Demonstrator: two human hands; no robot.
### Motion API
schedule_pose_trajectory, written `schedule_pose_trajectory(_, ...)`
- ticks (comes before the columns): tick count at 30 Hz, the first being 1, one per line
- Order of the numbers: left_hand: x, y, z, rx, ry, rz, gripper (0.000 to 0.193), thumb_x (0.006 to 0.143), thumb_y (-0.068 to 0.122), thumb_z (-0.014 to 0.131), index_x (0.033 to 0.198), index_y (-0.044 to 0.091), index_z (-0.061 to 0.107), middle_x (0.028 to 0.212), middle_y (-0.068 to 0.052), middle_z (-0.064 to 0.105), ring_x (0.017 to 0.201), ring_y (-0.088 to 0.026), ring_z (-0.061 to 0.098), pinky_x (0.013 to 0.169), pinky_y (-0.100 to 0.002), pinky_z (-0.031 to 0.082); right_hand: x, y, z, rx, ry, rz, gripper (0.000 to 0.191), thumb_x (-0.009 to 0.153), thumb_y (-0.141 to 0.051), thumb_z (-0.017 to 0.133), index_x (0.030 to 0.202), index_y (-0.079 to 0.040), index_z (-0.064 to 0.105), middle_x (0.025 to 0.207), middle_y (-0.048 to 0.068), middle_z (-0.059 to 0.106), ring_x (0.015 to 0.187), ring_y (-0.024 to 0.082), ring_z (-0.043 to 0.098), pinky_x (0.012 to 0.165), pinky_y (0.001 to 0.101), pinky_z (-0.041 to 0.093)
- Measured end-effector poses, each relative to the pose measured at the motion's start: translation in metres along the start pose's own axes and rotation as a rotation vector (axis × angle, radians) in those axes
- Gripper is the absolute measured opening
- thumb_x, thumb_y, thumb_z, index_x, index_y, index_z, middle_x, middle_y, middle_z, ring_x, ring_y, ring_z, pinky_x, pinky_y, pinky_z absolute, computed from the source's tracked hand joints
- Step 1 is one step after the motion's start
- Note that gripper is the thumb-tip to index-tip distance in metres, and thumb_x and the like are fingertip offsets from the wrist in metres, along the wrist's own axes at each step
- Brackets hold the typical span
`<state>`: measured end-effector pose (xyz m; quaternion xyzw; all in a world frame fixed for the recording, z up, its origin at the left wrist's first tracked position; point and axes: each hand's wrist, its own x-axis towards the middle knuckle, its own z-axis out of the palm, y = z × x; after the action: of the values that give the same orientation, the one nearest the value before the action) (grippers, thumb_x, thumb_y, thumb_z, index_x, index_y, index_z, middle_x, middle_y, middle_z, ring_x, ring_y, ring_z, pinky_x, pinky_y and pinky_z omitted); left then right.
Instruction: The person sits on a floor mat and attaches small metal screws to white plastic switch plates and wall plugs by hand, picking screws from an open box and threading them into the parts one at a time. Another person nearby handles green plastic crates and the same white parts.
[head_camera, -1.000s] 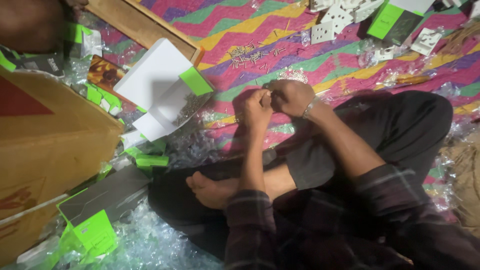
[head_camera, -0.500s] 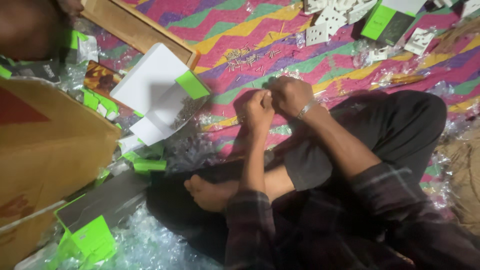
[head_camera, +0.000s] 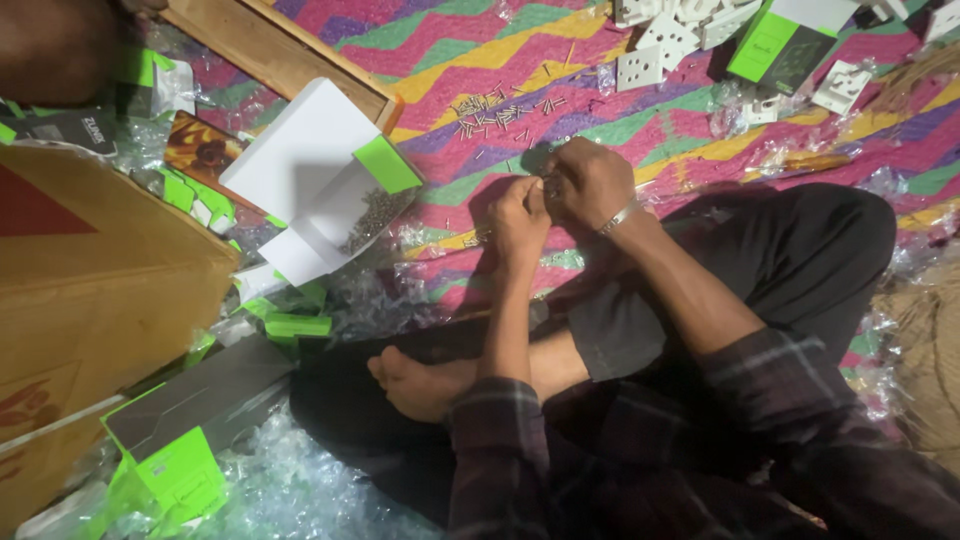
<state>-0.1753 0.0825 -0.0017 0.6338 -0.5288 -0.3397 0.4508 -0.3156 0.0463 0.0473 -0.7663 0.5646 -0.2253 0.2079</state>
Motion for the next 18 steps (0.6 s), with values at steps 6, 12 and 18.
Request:
schedule_pose_trajectory(6,0.0,0.004,-0.001,-0.008,-0.012,-0.017,0.015,0.095,0.01,0.067,0.104,0.0,0.073,0.096,-0.02,0.076,0.088,-0.037,0.076,0.077,-0.043,0.059,0.002,-0.005,-0.005,-0.002,-0.039,-0.002,0.015,0.084,-0.013,0.069,0.098,-0.01,0.072,0.095,0.013,0.07,0.086,0.039,0.068,0.071,0.0488,0.054)
schedule_pose_trajectory(12,0.0,0.003,0.0,-0.01,0.015,-0.026,0.014,0.095,0.009,0.067,0.103,0.001,0.074,0.094,-0.02,0.076,0.087,-0.036,0.076,0.076,-0.043,0.059,0.003,-0.011,-0.007,0.037,-0.074,0.042,0.019,0.087,-0.016,0.069,0.105,-0.011,0.074,0.096,0.015,0.072,0.085,0.04,0.069,0.072,0.0495,0.054)
schedule_pose_trajectory(18,0.002,0.0,0.003,-0.023,0.023,0.005,0.013,0.096,0.01,0.066,0.102,0.0,0.073,0.095,-0.019,0.076,0.088,-0.035,0.076,0.077,-0.042,0.059,0.003,-0.006,-0.004,0.08,-0.1,-0.01,0.025,0.088,-0.014,0.069,0.112,-0.009,0.073,0.098,0.018,0.071,0.086,0.042,0.068,0.072,0.0499,0.054)
